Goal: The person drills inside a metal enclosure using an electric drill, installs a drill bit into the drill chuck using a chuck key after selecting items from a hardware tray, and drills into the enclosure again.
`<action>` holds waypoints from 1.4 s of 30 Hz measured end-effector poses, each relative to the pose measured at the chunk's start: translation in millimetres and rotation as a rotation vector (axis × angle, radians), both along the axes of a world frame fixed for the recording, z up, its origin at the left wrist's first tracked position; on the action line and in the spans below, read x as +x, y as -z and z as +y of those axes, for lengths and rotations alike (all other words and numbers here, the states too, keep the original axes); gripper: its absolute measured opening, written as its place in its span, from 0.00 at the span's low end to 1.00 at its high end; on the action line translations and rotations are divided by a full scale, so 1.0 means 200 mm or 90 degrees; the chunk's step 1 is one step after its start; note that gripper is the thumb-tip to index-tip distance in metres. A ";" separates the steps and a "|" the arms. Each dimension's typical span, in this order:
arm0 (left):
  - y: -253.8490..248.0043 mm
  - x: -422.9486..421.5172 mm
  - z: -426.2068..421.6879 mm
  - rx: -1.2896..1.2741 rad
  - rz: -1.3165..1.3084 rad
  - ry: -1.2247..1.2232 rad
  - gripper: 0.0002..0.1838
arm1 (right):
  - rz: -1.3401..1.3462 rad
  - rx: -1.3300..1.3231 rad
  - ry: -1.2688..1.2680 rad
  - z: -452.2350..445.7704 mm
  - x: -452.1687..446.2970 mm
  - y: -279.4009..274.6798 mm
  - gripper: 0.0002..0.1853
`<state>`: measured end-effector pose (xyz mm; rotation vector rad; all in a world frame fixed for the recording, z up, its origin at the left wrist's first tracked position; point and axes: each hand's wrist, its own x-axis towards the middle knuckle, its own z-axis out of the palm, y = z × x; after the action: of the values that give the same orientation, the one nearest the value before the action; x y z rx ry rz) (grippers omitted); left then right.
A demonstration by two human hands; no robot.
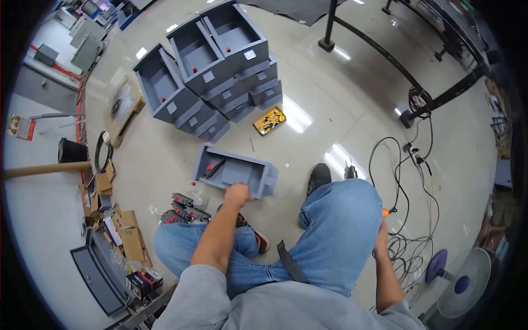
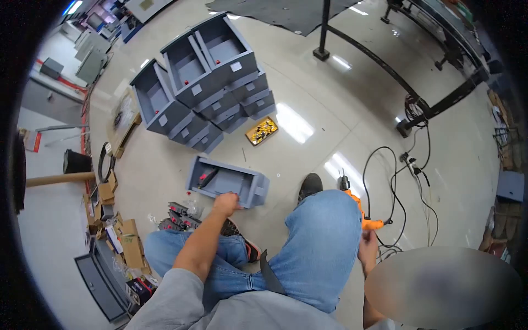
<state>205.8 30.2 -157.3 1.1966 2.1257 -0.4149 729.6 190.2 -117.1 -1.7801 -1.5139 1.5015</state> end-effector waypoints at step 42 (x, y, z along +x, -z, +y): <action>-1.55 0.03 -0.44 0.559 0.120 -0.126 0.26 | 0.235 0.522 -0.262 0.04 -0.84 -1.22 0.32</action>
<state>211.1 -57.6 153.3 1.3983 2.6569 0.5879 561.8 198.8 127.4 -0.7187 -1.9587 1.0253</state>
